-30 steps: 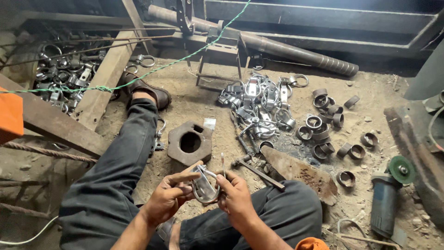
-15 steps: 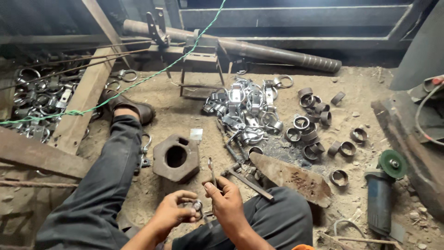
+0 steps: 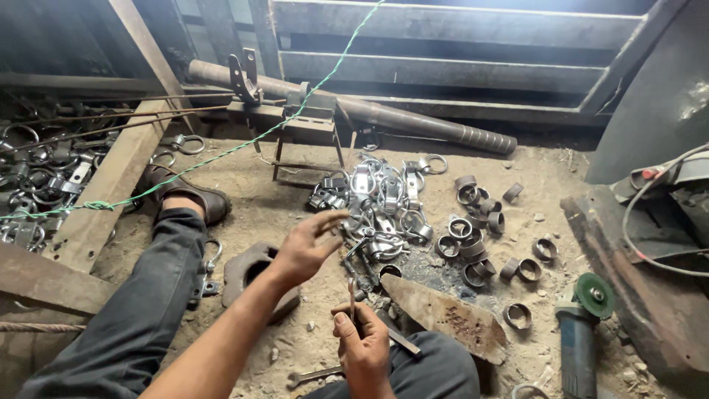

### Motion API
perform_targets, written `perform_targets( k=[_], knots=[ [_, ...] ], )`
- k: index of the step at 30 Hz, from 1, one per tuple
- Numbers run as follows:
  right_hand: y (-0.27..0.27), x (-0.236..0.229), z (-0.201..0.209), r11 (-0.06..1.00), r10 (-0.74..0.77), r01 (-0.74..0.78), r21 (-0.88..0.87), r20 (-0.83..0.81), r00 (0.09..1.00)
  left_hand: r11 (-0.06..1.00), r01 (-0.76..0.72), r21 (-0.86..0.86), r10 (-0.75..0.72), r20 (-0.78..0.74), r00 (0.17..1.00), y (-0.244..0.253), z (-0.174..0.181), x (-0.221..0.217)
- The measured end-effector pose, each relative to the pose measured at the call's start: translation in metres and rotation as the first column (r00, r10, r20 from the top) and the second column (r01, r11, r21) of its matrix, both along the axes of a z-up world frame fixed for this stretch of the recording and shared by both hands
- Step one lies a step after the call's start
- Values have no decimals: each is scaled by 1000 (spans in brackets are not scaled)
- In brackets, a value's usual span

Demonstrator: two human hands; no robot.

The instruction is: The person sits on the floor and uses a wrench to tighten bolts on metal shackle assemblies. They repeatedly pick up parts, tighten them, and place them into a nearby wooden bin.

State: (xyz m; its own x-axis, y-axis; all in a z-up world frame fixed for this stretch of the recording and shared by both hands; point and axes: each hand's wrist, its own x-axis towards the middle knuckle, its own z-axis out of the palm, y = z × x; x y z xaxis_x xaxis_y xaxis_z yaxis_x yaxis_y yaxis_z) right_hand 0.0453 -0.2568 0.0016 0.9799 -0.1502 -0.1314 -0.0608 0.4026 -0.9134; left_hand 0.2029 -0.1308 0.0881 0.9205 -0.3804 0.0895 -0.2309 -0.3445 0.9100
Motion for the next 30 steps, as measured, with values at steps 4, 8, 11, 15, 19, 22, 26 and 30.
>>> perform_targets(
  k=[4,8,11,15,19,22,26,30],
  knots=[
    [1,2,-3,999,46,-46,17,-4,999,993,11,117,3,-113,994,44,-34,-40],
    [2,-4,-2,991,126,-127,38,42,991,995,-16,100,42,-262,964,103,-66,-95],
    [1,-7,-2,979,174,-181,93,77,982,980,-112,166,167,-370,914,143,-83,-123],
    [1,-14,-4,922,230,-295,252,256,939,961,-266,76,277,-228,933,177,-110,-125],
    [3,-18,13,899,301,-414,142,486,820,889,-451,77,453,-287,844,178,-133,-115],
    [7,-14,26,886,386,-459,68,441,810,846,-511,155,532,-173,829,174,-150,-115],
    [29,-22,19,858,496,-512,-24,295,817,825,-496,271,543,-135,829,172,-168,-116],
    [57,-18,5,808,589,-579,-114,107,801,787,-535,307,606,-227,762,181,-190,-94]
  ],
)
